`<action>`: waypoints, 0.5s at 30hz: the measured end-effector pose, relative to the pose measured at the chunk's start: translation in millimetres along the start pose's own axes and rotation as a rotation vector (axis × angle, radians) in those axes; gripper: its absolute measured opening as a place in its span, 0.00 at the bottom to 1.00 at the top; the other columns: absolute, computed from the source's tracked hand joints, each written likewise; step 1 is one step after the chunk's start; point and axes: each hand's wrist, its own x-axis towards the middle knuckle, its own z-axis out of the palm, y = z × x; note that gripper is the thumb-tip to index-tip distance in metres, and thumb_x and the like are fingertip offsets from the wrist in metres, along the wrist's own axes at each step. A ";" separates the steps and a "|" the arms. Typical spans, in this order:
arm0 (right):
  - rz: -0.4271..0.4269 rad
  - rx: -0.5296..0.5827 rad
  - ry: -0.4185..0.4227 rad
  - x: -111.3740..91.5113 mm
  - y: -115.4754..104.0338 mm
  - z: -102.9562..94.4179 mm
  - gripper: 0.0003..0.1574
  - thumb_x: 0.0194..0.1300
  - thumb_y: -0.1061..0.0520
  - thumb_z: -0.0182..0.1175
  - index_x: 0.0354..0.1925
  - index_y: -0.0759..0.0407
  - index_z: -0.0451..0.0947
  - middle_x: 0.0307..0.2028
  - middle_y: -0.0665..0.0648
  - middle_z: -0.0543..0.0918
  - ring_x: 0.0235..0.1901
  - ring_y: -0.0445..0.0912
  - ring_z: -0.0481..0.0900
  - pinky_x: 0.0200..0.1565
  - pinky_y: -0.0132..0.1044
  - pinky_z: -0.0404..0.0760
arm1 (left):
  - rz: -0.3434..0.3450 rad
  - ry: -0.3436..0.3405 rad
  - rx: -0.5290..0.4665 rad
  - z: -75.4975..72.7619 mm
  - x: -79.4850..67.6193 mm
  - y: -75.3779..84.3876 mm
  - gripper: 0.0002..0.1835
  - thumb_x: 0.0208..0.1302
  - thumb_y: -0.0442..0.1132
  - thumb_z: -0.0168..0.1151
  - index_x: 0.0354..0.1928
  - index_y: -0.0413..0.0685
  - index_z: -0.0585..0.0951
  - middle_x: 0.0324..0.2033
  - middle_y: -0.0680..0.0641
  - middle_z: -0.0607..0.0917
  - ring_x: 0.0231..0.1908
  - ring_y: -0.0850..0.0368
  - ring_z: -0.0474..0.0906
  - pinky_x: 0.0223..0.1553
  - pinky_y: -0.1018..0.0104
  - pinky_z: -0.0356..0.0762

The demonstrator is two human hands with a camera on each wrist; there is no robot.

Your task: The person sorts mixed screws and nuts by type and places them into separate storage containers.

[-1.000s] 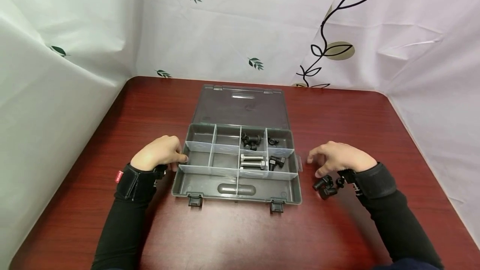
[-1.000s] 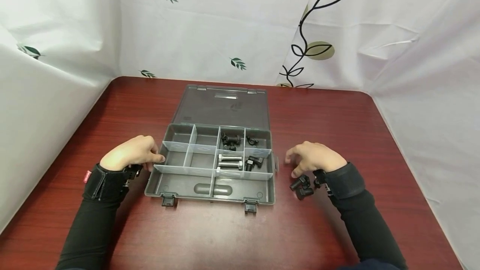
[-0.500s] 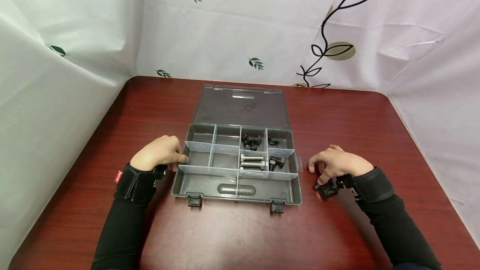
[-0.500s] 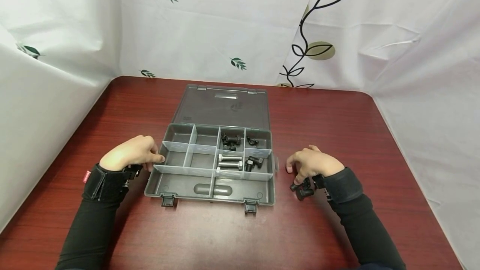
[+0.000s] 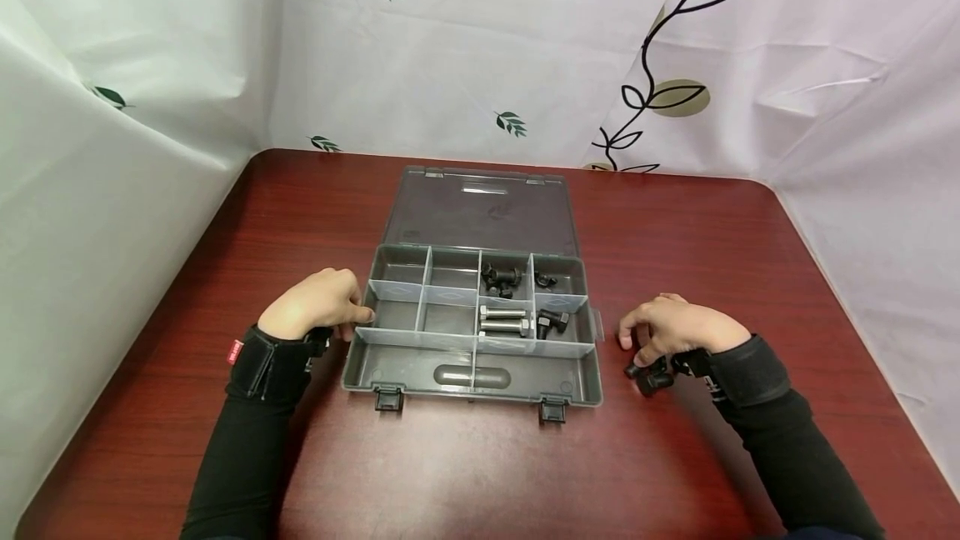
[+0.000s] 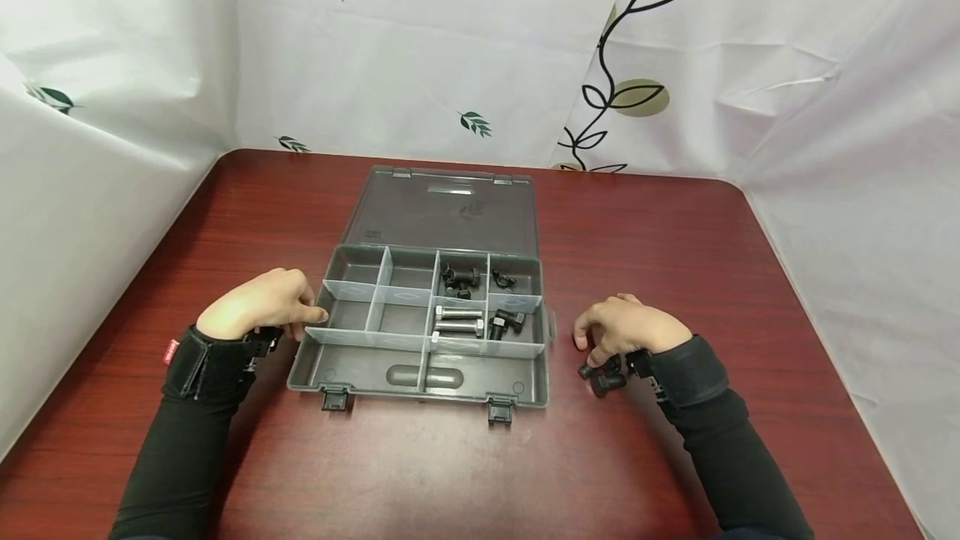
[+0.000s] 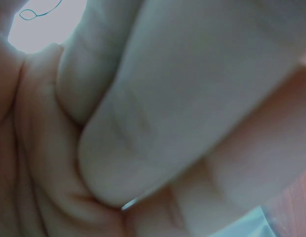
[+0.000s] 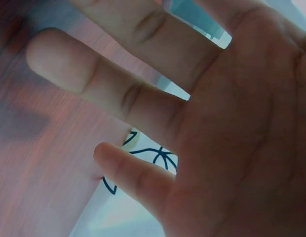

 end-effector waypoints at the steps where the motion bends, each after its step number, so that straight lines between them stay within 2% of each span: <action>1: -0.002 0.000 0.000 -0.3 -0.1 -0.1 0.11 0.47 0.47 0.67 0.29 0.39 0.74 0.19 0.36 0.71 0.25 0.33 0.67 0.51 0.56 0.59 | -0.001 0.001 -0.004 0.0 -0.1 0.0 0.14 0.58 0.42 0.60 0.16 0.49 0.79 0.11 0.55 0.78 0.15 0.58 0.77 0.24 0.64 0.73; 11: -0.004 -0.006 -0.011 -3.4 0.3 1.0 0.14 0.43 0.49 0.70 0.26 0.38 0.74 0.19 0.35 0.71 0.23 0.33 0.66 0.49 0.54 0.59 | -0.004 0.002 -0.004 -0.1 -0.6 0.2 0.14 0.58 0.43 0.60 0.16 0.49 0.79 0.11 0.54 0.78 0.15 0.58 0.77 0.23 0.64 0.73; 15: -0.014 0.025 -0.008 -5.2 1.1 2.1 0.13 0.42 0.51 0.71 0.27 0.39 0.75 0.19 0.35 0.72 0.24 0.33 0.67 0.49 0.57 0.57 | -0.004 -0.001 -0.007 0.0 -0.6 0.2 0.14 0.58 0.43 0.60 0.16 0.49 0.79 0.11 0.55 0.78 0.15 0.58 0.77 0.23 0.64 0.73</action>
